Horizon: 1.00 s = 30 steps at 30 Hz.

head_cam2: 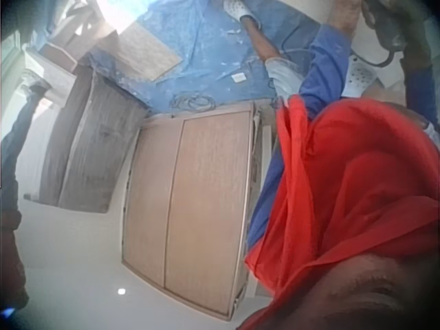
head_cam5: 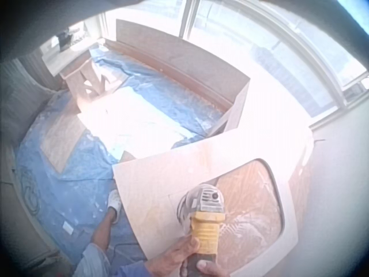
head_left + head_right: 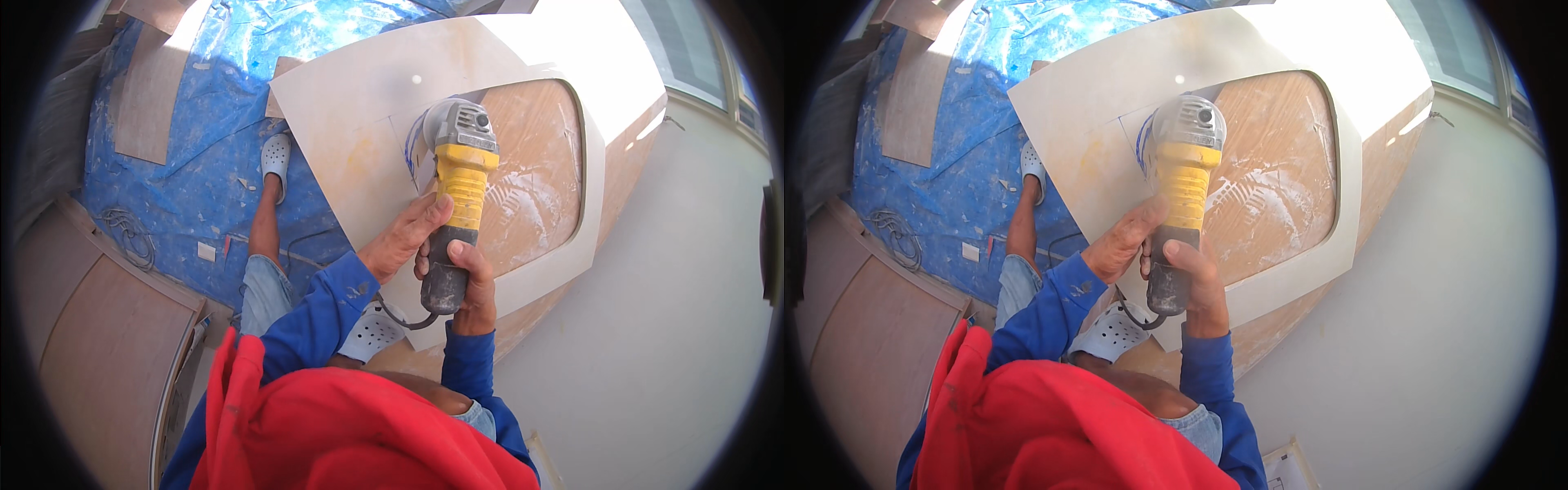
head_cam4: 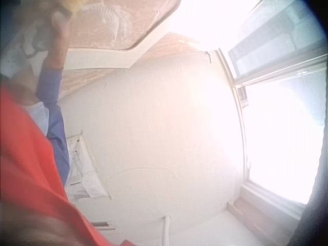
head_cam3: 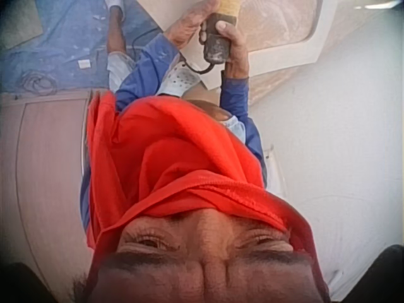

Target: The person uses a handheld angle grinder to grind along a marked curved line on a large white tile. The person holds the tile steady with one hand while guiding the grinder with the other, creating dust as the cut progresses.

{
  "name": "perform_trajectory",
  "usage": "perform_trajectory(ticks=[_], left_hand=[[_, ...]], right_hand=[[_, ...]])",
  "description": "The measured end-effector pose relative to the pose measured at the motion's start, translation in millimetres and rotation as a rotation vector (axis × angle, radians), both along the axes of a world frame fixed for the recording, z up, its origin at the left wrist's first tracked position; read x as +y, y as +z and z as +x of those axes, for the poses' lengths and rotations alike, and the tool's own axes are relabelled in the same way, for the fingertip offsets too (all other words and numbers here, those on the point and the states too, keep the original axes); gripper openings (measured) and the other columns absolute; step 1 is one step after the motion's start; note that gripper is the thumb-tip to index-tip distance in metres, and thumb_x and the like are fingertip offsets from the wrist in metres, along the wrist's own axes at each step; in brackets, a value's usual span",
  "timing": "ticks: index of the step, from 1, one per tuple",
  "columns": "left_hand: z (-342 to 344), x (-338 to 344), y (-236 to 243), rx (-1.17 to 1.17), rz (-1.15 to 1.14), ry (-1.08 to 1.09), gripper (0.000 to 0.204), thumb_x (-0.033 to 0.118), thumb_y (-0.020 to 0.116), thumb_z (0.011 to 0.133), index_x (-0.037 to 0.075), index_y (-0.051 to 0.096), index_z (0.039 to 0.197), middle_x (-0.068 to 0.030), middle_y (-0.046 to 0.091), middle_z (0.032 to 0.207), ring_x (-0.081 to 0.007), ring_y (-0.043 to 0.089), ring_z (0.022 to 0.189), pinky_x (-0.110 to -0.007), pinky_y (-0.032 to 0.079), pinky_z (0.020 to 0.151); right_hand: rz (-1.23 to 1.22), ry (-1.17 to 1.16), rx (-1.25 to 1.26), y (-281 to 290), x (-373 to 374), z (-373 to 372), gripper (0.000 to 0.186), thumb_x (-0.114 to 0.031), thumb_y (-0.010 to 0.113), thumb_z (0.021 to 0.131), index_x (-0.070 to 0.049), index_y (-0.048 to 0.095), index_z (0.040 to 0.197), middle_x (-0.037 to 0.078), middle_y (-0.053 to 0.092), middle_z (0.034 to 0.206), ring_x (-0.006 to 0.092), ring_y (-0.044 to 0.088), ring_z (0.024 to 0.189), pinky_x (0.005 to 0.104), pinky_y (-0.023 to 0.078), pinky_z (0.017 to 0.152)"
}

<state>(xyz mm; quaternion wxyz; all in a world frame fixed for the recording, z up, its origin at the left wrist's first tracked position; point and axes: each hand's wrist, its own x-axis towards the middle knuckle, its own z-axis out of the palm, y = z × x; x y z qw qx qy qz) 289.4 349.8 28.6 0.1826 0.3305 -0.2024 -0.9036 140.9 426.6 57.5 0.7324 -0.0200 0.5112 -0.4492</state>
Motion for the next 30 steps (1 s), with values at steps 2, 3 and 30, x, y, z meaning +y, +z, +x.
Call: perform_trajectory(ticks=[2, 3, 30], left_hand=[[0, 0, 1, 0.000, 0.001, 0.009, 0.073, 0.074, 0.050, 0.108, 0.007, 0.060, 0.136, -0.0024, 0.066, 0.096, -0.0060, 0.059, 0.054, -0.020, 0.045, 0.043], [0, 0, 1, 0.001, 0.004, 0.008, 0.073, 0.074, 0.050, 0.108, 0.007, 0.060, 0.136, -0.0025, 0.066, 0.097, -0.0060, 0.059, 0.054, -0.021, 0.045, 0.043], [3, 5, -10, 0.013, 0.039, -0.021, 0.075, 0.070, 0.051, 0.110, 0.009, 0.057, 0.152, -0.0016, 0.072, 0.104, -0.0036, 0.063, 0.065, -0.019, 0.045, 0.045]], right_hand=[[0.004, -0.006, 0.012, 1, -1, 1, 0.055, -0.039, 0.078, 0.089, 0.006, 0.065, 0.119, 0.017, 0.071, 0.096, 0.0251, 0.072, 0.075, 0.0368, 0.061, 0.068], [0.003, -0.005, 0.019, 1, -1, 1, 0.055, -0.039, 0.078, 0.089, 0.006, 0.065, 0.118, 0.017, 0.071, 0.095, 0.0251, 0.072, 0.075, 0.0368, 0.061, 0.068], [-0.006, 0.018, 0.008, 0, -1, 0, 0.054, -0.038, 0.078, 0.090, 0.005, 0.064, 0.121, 0.017, 0.072, 0.097, 0.0251, 0.072, 0.076, 0.0373, 0.062, 0.069]])
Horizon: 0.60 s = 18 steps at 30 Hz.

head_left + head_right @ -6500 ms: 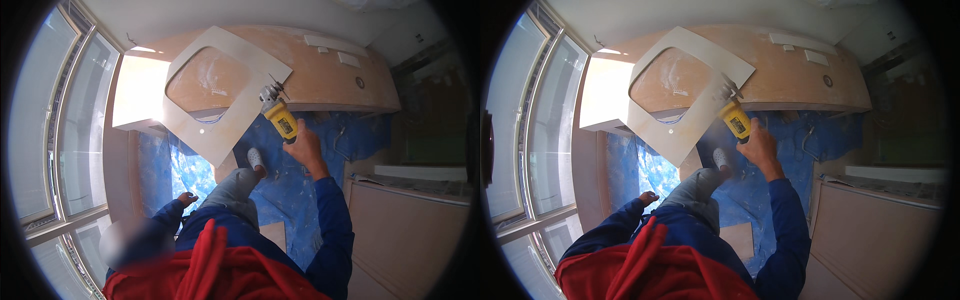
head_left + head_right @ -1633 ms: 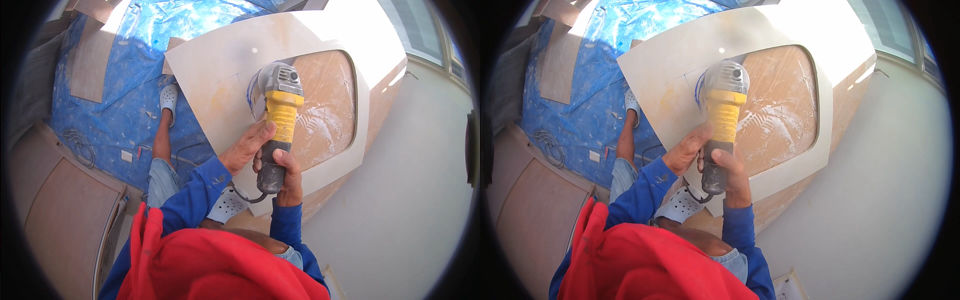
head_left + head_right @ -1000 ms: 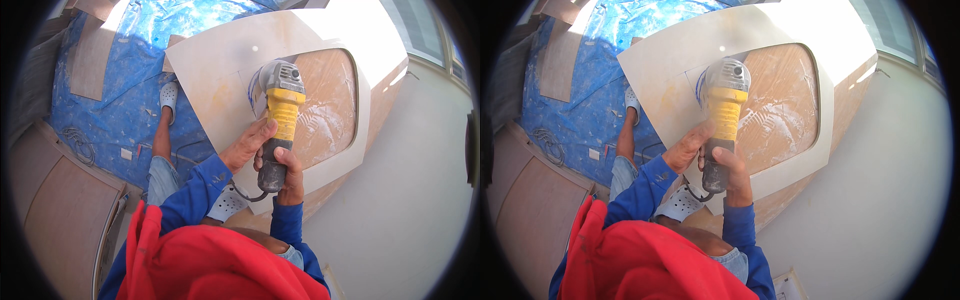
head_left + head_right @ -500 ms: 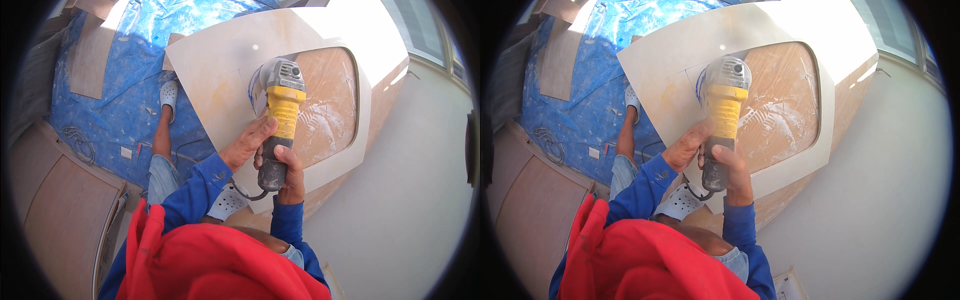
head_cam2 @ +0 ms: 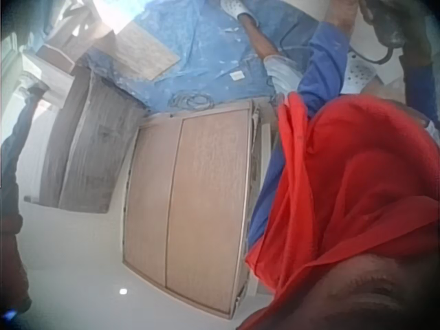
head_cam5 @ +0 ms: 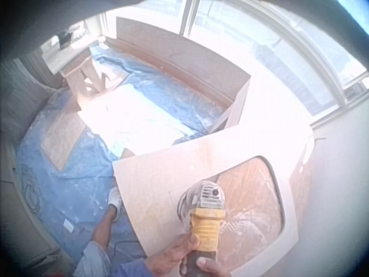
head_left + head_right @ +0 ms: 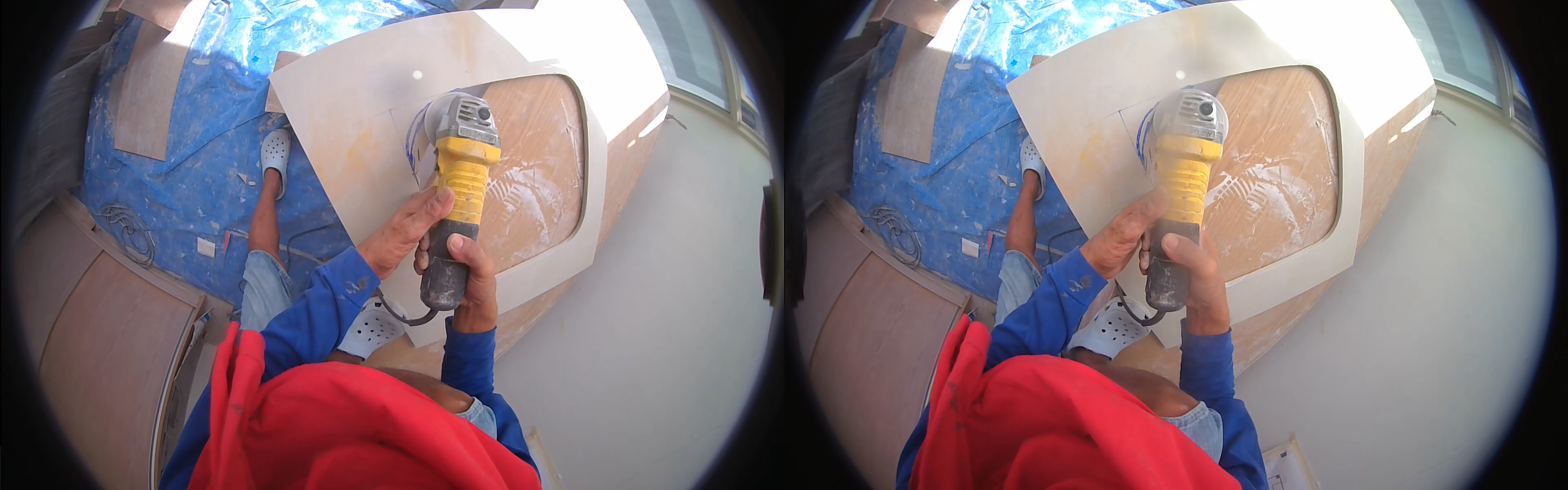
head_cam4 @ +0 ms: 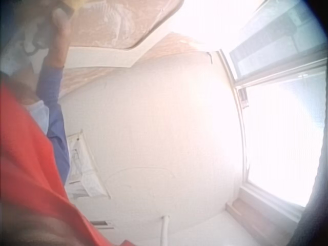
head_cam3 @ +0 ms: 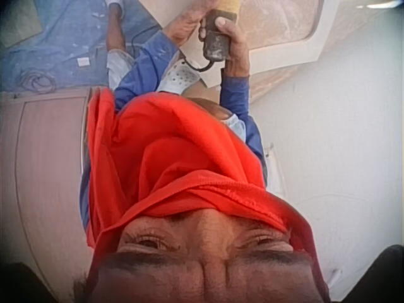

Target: The person uses a handheld angle grinder to grind along a marked curved line on a large white tile. The person holds the tile steady with one hand while guiding the grinder with the other, creating dust as the cut progresses.

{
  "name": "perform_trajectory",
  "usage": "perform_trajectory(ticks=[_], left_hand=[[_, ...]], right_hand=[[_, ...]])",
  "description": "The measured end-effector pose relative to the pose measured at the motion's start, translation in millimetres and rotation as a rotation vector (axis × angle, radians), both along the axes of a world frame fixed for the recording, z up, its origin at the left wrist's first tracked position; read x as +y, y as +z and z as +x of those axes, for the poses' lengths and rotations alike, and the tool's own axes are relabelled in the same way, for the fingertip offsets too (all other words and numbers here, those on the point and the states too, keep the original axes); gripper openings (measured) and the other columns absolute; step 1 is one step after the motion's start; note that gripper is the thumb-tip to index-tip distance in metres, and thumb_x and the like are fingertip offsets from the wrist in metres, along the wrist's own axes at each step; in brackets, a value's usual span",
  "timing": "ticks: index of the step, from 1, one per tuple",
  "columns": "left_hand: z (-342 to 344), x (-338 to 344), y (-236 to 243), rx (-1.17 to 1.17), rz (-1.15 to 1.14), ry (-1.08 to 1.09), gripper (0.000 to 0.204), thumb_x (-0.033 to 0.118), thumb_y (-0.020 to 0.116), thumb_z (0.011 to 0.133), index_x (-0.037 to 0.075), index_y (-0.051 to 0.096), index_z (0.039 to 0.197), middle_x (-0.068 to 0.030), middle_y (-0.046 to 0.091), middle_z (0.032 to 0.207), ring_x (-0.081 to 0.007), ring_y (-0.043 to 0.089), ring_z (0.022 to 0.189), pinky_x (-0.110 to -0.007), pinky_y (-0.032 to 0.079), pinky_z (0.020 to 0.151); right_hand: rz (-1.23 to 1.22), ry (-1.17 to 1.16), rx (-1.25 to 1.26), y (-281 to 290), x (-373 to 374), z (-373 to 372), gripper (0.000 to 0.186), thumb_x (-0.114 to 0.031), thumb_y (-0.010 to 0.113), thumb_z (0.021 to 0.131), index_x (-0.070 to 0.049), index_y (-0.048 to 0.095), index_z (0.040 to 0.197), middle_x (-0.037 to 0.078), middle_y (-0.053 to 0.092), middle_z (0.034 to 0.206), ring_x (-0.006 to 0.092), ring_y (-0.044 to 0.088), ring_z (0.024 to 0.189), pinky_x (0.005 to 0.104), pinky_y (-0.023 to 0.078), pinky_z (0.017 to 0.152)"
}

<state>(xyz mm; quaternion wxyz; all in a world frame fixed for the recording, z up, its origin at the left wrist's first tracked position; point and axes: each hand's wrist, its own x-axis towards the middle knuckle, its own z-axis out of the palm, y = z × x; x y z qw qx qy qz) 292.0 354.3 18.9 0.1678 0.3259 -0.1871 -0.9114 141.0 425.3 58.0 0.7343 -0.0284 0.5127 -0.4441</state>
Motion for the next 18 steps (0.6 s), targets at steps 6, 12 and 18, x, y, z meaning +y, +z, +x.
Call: perform_trajectory(ticks=[6, 12, 18], left_hand=[[-3.0, -2.0, 8.2, -0.010, -0.020, 0.059, 0.071, 0.071, 0.051, 0.109, 0.006, 0.060, 0.137, -0.0022, 0.067, 0.094, -0.0054, 0.058, 0.054, -0.021, 0.044, 0.042], [0.6, -4.3, 7.2, 0.022, -0.005, 0.027, 0.075, 0.069, 0.052, 0.110, 0.008, 0.056, 0.153, -0.0020, 0.072, 0.107, -0.0039, 0.065, 0.066, -0.019, 0.047, 0.044], [1.4, -4.0, 5.2, 0.031, -0.014, 0.030, 0.074, 0.068, 0.052, 0.110, 0.009, 0.055, 0.154, -0.0014, 0.072, 0.107, -0.0033, 0.065, 0.067, -0.019, 0.047, 0.044]], right_hand=[[-0.009, 0.003, -0.009, -0.3, 0.4, -0.4, 0.054, -0.038, 0.078, 0.090, 0.005, 0.065, 0.120, 0.017, 0.072, 0.097, 0.0251, 0.073, 0.077, 0.0363, 0.062, 0.068], [-0.023, 0.002, -0.016, -0.8, 0.3, 0.3, 0.053, -0.038, 0.077, 0.091, 0.005, 0.064, 0.120, 0.017, 0.071, 0.097, 0.0251, 0.073, 0.077, 0.0358, 0.062, 0.068], [-0.002, 0.024, 0.009, 5.2, -3.8, 2.9, 0.048, -0.041, 0.077, 0.090, 0.000, 0.067, 0.114, 0.012, 0.070, 0.092, 0.0208, 0.071, 0.076, 0.0330, 0.057, 0.067]])
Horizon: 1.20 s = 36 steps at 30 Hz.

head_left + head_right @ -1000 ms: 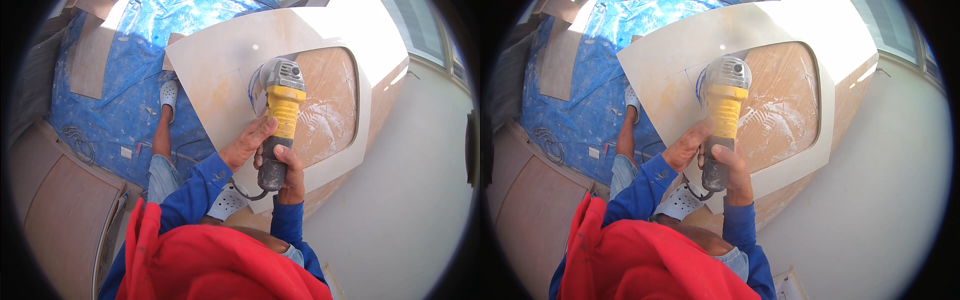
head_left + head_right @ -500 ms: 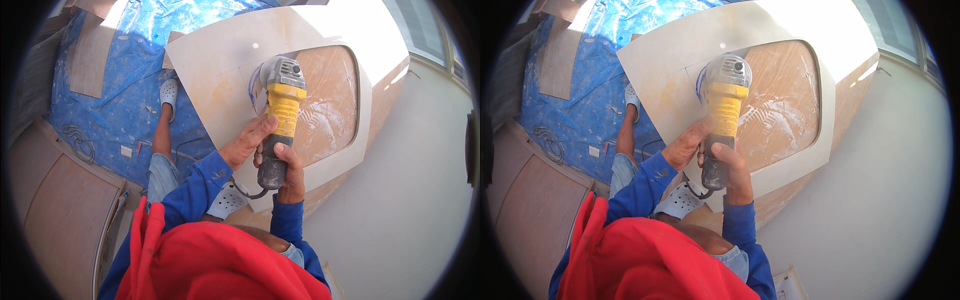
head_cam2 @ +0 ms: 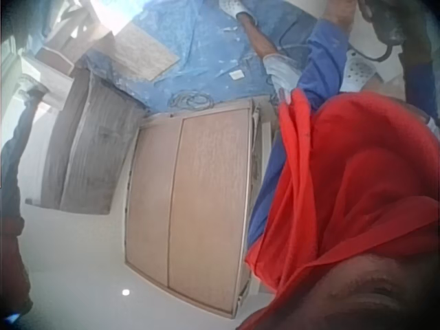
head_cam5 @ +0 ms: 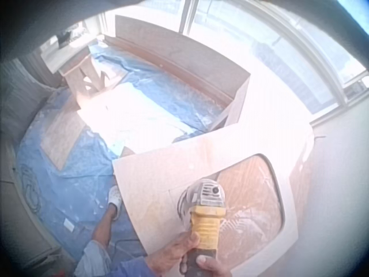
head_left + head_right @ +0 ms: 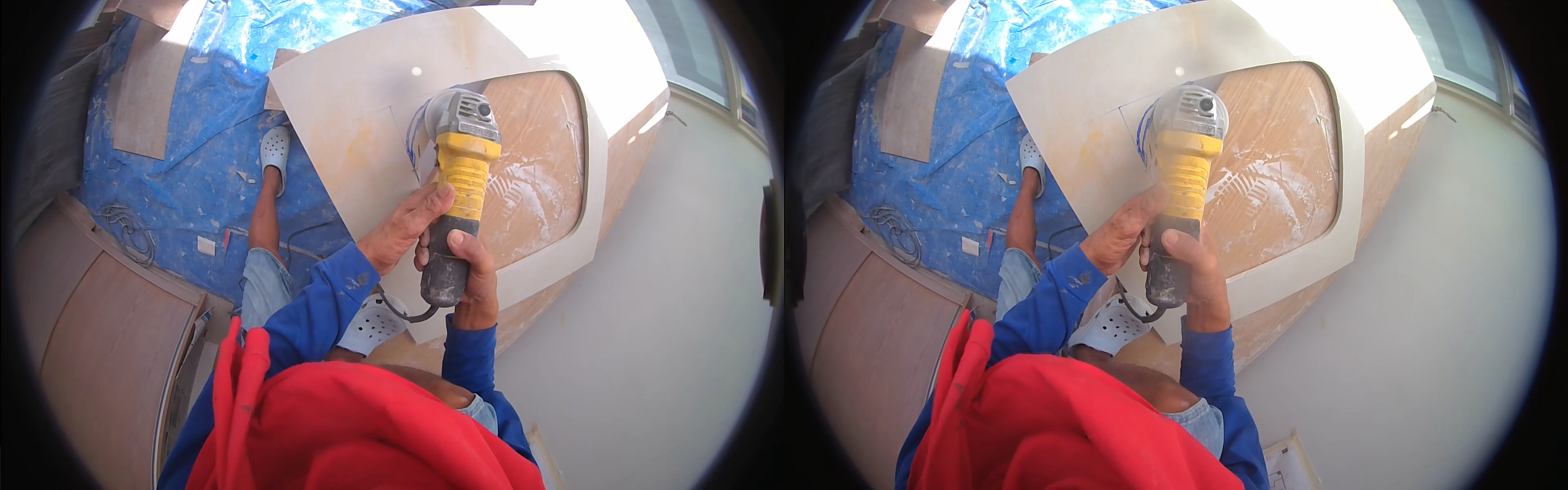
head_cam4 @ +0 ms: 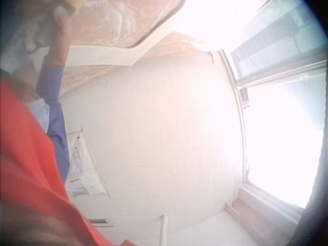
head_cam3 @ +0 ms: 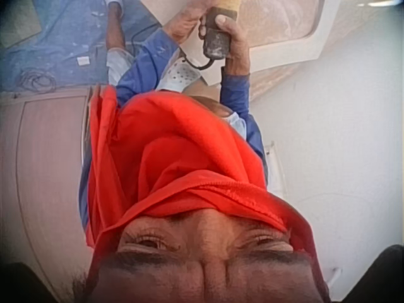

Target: The person uses a handheld angle grinder to grind along a marked curved line on a large white tile. The person holds the tile steady with one hand while guiding the grinder with the other, creating dust as the cut progresses.

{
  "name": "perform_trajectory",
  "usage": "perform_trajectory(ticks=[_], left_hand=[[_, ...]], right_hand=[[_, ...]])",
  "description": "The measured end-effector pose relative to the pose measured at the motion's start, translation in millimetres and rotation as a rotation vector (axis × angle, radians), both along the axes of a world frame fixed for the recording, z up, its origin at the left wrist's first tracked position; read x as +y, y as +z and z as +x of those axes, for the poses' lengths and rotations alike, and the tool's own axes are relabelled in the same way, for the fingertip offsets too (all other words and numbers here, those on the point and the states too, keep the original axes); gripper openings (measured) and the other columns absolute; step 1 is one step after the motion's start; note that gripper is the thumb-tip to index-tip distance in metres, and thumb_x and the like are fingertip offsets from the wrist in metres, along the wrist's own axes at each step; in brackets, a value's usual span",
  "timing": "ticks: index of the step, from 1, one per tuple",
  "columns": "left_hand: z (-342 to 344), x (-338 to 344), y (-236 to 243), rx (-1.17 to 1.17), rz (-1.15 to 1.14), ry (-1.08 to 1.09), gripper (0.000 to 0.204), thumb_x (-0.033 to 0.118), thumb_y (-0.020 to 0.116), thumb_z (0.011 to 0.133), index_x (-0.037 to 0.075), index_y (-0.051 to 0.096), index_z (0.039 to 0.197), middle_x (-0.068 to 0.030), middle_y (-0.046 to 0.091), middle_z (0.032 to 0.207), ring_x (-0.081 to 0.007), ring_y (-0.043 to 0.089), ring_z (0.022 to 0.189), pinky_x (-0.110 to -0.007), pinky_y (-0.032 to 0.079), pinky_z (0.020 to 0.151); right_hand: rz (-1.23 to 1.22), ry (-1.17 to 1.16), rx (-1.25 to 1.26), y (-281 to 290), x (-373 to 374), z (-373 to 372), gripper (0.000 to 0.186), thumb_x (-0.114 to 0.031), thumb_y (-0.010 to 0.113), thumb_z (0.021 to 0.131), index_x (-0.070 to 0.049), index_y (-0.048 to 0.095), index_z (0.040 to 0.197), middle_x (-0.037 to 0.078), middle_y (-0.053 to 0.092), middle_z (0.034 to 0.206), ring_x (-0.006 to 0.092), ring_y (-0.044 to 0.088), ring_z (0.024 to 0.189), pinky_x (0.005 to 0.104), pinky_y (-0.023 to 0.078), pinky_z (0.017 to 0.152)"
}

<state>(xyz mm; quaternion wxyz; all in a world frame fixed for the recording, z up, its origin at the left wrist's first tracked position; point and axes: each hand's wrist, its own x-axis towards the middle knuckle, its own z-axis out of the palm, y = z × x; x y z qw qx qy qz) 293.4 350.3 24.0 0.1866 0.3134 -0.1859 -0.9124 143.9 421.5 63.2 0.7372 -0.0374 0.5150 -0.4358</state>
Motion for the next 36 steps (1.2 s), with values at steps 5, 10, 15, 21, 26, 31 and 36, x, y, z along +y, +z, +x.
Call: perform_trajectory(ticks=[5, 10, 15, 21, 26, 31, 36], left_hand=[[0, 1, -2, 0.012, 0.036, -0.006, 0.072, 0.066, 0.053, 0.111, 0.009, 0.055, 0.154, -0.0010, 0.073, 0.107, -0.0027, 0.064, 0.066, -0.019, 0.046, 0.044], [2, 2, -3, 0.021, 0.026, 0.000, 0.071, 0.065, 0.053, 0.111, 0.009, 0.056, 0.154, -0.0010, 0.073, 0.107, -0.0027, 0.064, 0.066, -0.019, 0.046, 0.044], [2, 2, -4, 0.027, 0.027, -0.002, 0.071, 0.066, 0.053, 0.111, 0.009, 0.056, 0.154, -0.0012, 0.073, 0.107, -0.0030, 0.063, 0.064, -0.019, 0.046, 0.044], [2, 2, -1, 0.002, 0.026, 0.010, 0.073, 0.067, 0.053, 0.110, 0.009, 0.056, 0.154, -0.0006, 0.073, 0.107, -0.0026, 0.062, 0.063, -0.019, 0.044, 0.045], [2, 1, 1, -0.008, 0.024, 0.017, 0.073, 0.068, 0.054, 0.110, 0.009, 0.058, 0.153, 0.0003, 0.073, 0.104, -0.0021, 0.060, 0.062, -0.019, 0.043, 0.045], [2, 2, 1, -0.022, 0.038, 0.019, 0.073, 0.069, 0.054, 0.109, 0.010, 0.060, 0.152, 0.0006, 0.073, 0.103, -0.0018, 0.059, 0.060, -0.019, 0.043, 0.046], [2, 2, 0, -0.016, 0.043, 0.012, 0.072, 0.069, 0.053, 0.110, 0.010, 0.060, 0.151, 0.0010, 0.073, 0.100, -0.0016, 0.058, 0.059, -0.019, 0.043, 0.046]], right_hand=[[0.016, -0.027, 0.022, 3, -2, 3, 0.049, -0.040, 0.077, 0.090, 0.000, 0.067, 0.115, 0.012, 0.070, 0.092, 0.0206, 0.071, 0.076, 0.0328, 0.057, 0.066], [0.020, -0.021, 0.027, 4, -3, 5, 0.049, -0.041, 0.077, 0.090, 0.000, 0.067, 0.113, 0.012, 0.070, 0.091, 0.0205, 0.071, 0.075, 0.0326, 0.056, 0.066], [0.024, -0.019, 0.049, 5, -3, 6, 0.048, -0.043, 0.078, 0.089, 0.000, 0.069, 0.109, 0.012, 0.070, 0.089, 0.0204, 0.071, 0.074, 0.0319, 0.056, 0.066], [0.011, -0.008, 0.048, 1, 0, 5, 0.048, -0.044, 0.078, 0.090, 0.000, 0.069, 0.107, 0.012, 0.070, 0.089, 0.0200, 0.071, 0.075, 0.0316, 0.055, 0.066], [-0.004, -0.006, 0.001, -4, 4, 1, 0.055, -0.038, 0.077, 0.091, 0.004, 0.063, 0.123, 0.017, 0.071, 0.098, 0.0249, 0.072, 0.077, 0.0364, 0.061, 0.069], [0.003, 0.005, 0.008, -5, 5, 0, 0.055, -0.038, 0.077, 0.091, 0.005, 0.063, 0.123, 0.017, 0.071, 0.098, 0.0250, 0.072, 0.078, 0.0363, 0.061, 0.069], [0.003, 0.000, 0.009, -4, 4, 2, 0.056, -0.038, 0.077, 0.091, 0.004, 0.062, 0.124, 0.017, 0.071, 0.098, 0.0248, 0.073, 0.076, 0.0355, 0.061, 0.067]])
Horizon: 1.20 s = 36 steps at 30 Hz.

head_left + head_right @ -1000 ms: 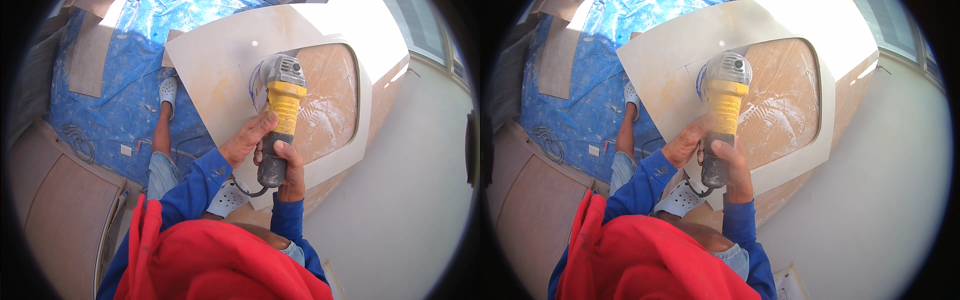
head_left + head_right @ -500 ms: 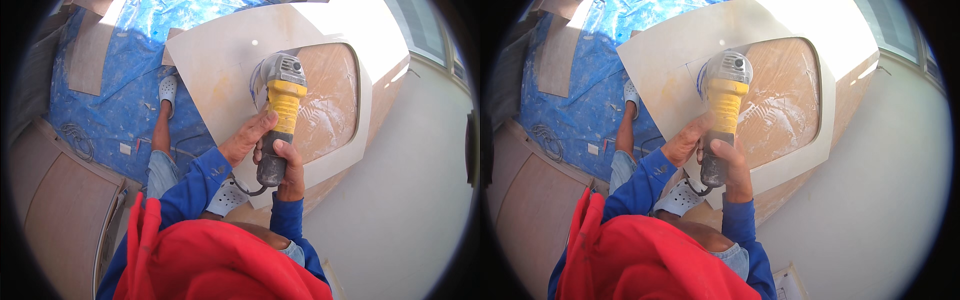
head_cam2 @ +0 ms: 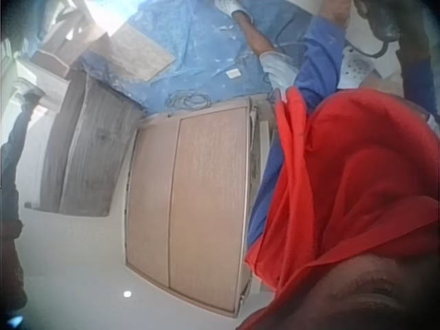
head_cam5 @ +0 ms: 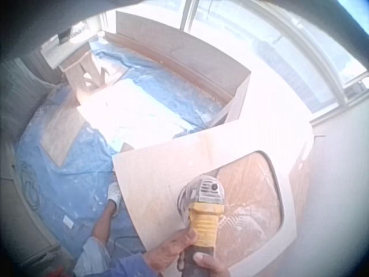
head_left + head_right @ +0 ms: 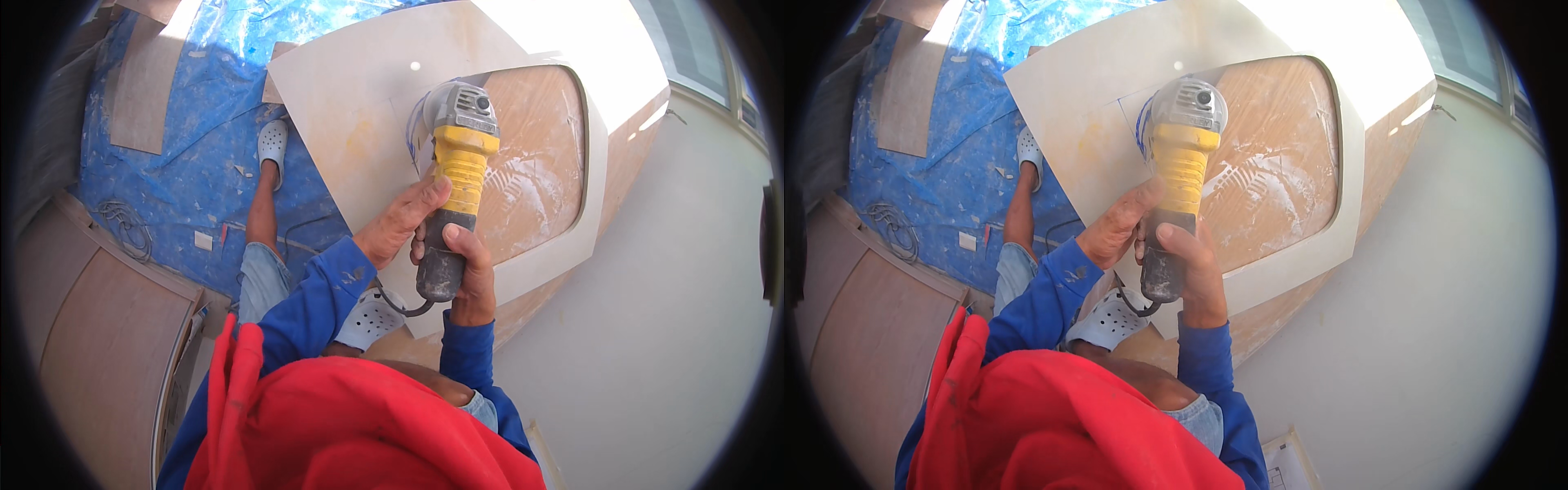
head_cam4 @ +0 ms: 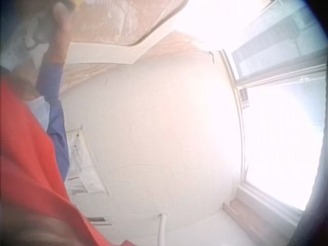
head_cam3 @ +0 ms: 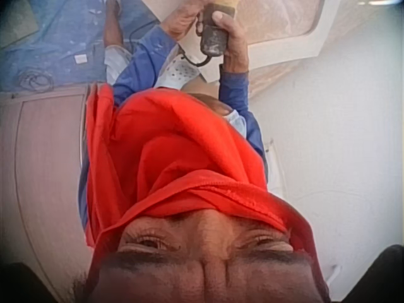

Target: The person uses a handheld angle grinder to grind along a marked curved line on a large white tile. The person holds the tile steady with one hand while guiding the grinder with the other, creating dust as the cut progresses.

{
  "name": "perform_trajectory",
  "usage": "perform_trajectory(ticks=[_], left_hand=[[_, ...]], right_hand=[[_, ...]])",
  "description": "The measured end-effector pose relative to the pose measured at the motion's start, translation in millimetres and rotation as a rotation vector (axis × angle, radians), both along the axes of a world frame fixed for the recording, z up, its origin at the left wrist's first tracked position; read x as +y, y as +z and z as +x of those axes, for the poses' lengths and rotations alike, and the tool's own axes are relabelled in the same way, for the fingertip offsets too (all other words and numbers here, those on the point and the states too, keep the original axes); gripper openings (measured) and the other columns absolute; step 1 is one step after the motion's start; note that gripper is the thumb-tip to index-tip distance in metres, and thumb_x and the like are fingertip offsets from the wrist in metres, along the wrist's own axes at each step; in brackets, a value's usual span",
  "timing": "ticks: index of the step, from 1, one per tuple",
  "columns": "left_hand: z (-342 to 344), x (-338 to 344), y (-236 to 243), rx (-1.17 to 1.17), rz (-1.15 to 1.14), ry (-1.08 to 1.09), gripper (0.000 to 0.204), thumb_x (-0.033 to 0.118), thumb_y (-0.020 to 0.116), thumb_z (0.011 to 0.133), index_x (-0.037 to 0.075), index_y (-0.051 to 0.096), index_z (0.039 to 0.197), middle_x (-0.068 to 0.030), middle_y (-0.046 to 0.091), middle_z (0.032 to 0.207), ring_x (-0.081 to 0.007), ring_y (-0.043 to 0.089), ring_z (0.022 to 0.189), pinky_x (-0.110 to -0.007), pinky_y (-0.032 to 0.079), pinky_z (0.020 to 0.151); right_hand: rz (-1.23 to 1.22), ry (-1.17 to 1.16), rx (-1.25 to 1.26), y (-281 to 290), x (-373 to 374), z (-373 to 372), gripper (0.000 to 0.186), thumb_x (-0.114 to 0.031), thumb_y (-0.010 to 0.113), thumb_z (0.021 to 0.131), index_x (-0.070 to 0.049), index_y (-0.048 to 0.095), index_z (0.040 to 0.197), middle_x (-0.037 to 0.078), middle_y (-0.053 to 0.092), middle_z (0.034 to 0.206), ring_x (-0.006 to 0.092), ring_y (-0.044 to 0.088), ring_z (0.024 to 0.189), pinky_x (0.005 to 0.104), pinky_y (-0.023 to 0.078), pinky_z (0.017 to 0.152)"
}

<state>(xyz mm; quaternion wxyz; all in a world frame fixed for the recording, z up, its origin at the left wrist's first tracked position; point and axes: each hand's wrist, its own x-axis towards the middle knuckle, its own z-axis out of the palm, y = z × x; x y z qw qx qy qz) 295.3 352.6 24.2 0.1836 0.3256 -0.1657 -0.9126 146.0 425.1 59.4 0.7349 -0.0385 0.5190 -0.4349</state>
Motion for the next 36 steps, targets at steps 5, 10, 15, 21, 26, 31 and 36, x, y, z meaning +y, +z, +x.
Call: perform_trajectory(ticks=[5, 10, 15, 21, 26, 31, 36], left_hand=[[-1, 0, 2, -0.021, -0.006, 0.019, 0.072, 0.069, 0.052, 0.110, 0.010, 0.060, 0.150, 0.0011, 0.073, 0.098, -0.0018, 0.058, 0.058, -0.019, 0.043, 0.045], [1, -1, 3, -0.010, -0.021, 0.011, 0.071, 0.069, 0.052, 0.110, 0.010, 0.060, 0.149, 0.0010, 0.073, 0.099, -0.0019, 0.059, 0.059, -0.019, 0.043, 0.045], [-1, 1, 0, -0.009, -0.028, -0.008, 0.074, 0.069, 0.048, 0.111, 0.012, 0.051, 0.157, -0.0011, 0.068, 0.102, -0.0045, 0.060, 0.062, -0.020, 0.043, 0.044], [0, 4, -3, 0.012, 0.025, 0.017, 0.071, 0.070, 0.055, 0.109, 0.010, 0.063, 0.145, 0.0014, 0.074, 0.099, -0.0014, 0.063, 0.063, -0.019, 0.044, 0.044], [0, 3, -1, 0.001, 0.014, 0.023, 0.072, 0.070, 0.055, 0.109, 0.010, 0.062, 0.148, 0.0014, 0.073, 0.100, -0.0010, 0.063, 0.063, -0.019, 0.044, 0.044], [1, 1, 0, -0.008, -0.003, 0.016, 0.073, 0.069, 0.054, 0.109, 0.009, 0.060, 0.150, 0.0014, 0.073, 0.101, -0.0011, 0.060, 0.061, -0.019, 0.043, 0.045], [0, 1, 2, -0.008, -0.001, 0.023, 0.072, 0.069, 0.054, 0.109, 0.010, 0.061, 0.149, 0.0013, 0.073, 0.100, -0.0014, 0.059, 0.060, -0.019, 0.042, 0.046]], right_hand=[[0.010, -0.016, 0.003, 1, 1, 1, 0.056, -0.036, 0.078, 0.090, 0.004, 0.061, 0.126, 0.017, 0.071, 0.100, 0.0246, 0.073, 0.077, 0.0361, 0.063, 0.067], [0.006, -0.008, -0.008, -1, 0, 1, 0.057, -0.036, 0.078, 0.091, 0.004, 0.061, 0.127, 0.017, 0.071, 0.100, 0.0250, 0.073, 0.077, 0.0363, 0.063, 0.068], [0.009, -0.021, 0.053, 6, -3, 6, 0.047, -0.042, 0.078, 0.091, 0.001, 0.070, 0.109, 0.011, 0.071, 0.090, 0.0187, 0.071, 0.074, 0.0313, 0.056, 0.065], [-0.007, -0.006, 0.063, 9, -8, 8, 0.046, -0.042, 0.078, 0.091, 0.000, 0.070, 0.107, 0.011, 0.071, 0.087, 0.0182, 0.071, 0.073, 0.0308, 0.056, 0.064], [-0.016, -0.009, 0.046, 5, -4, 6, 0.046, -0.042, 0.078, 0.091, 0.000, 0.070, 0.108, 0.011, 0.071, 0.087, 0.0180, 0.071, 0.073, 0.0305, 0.056, 0.064], [-0.002, 0.004, 0.016, 0, -1, 3, 0.059, -0.040, 0.078, 0.091, 0.003, 0.060, 0.127, 0.016, 0.070, 0.096, 0.0239, 0.072, 0.076, 0.0351, 0.061, 0.067], [-0.013, 0.009, 0.004, -2, 1, 1, 0.058, -0.039, 0.077, 0.091, 0.003, 0.061, 0.127, 0.016, 0.071, 0.098, 0.0237, 0.072, 0.077, 0.0354, 0.061, 0.068]])
